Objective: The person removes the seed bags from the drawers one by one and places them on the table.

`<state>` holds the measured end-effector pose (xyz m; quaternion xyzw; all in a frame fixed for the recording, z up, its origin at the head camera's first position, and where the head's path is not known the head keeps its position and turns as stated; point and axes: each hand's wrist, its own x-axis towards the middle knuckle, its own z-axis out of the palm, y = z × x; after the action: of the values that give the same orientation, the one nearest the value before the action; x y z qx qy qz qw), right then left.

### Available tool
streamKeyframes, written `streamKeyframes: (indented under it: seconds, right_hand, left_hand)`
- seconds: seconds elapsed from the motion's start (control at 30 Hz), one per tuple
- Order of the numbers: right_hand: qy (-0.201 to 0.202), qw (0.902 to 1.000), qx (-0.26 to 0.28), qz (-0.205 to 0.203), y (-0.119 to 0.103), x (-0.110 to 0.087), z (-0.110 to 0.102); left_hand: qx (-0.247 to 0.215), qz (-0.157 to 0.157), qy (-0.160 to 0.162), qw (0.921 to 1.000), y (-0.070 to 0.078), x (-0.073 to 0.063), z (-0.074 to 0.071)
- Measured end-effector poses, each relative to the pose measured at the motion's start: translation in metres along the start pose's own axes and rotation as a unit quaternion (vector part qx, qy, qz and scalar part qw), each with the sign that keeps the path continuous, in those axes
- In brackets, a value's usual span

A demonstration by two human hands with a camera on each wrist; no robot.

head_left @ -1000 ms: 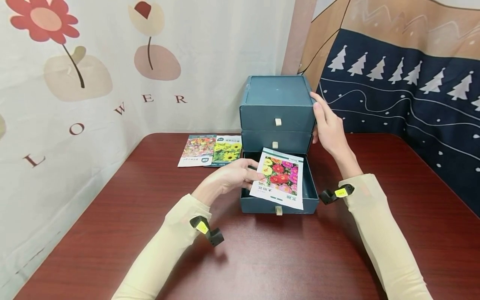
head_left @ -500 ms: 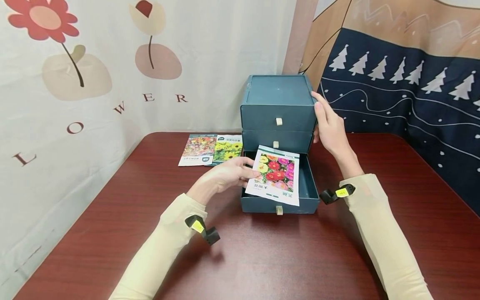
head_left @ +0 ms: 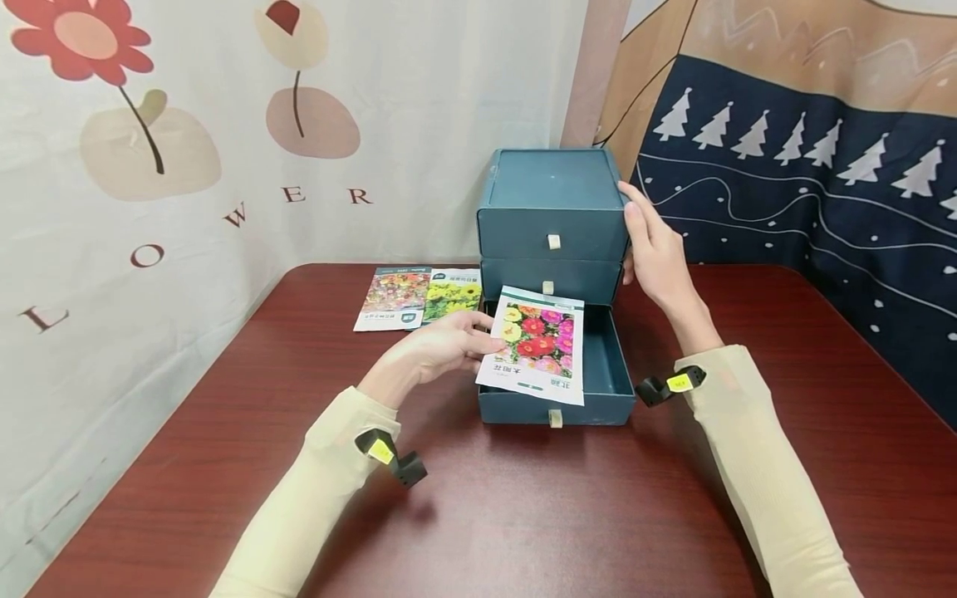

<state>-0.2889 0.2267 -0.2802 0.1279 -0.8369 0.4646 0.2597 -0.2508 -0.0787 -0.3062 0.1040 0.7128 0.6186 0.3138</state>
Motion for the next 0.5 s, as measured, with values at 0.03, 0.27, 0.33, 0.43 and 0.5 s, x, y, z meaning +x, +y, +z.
streamKeyframes:
  seconds: [0.03,0.27,0.33,0.43,0.5]
  right_hand:
    - [0.0,1.0,-0.001,0.0,0.0001,-0.0001,0.0]
    - [0.0,1.0,-0.002,0.001,0.0003,0.0004,0.0005]
    - [-0.001,1.0,0.0,0.001,-0.0001,0.0001,0.0003]
    - [-0.002,1.0,0.0,0.003,-0.0007,-0.0004,-0.0002]
    - [-0.002,1.0,-0.001,0.003,-0.0008,-0.0004,-0.0006]
  left_hand:
    - [0.0,-0.001,0.0,1.0,-0.0002,-0.0005,-0.0007]
    - [0.004,-0.008,0.013,0.9999,-0.0012,-0.0041,-0.0067]
    - [0.004,-0.006,0.01,0.9999,-0.0011,-0.0048,-0.0082]
    - [0.002,-0.003,0.01,0.9999,-0.0003,-0.0056,-0.0095]
    - [0.0,-0.004,0.01,0.9999,0.0002,-0.006,-0.0098]
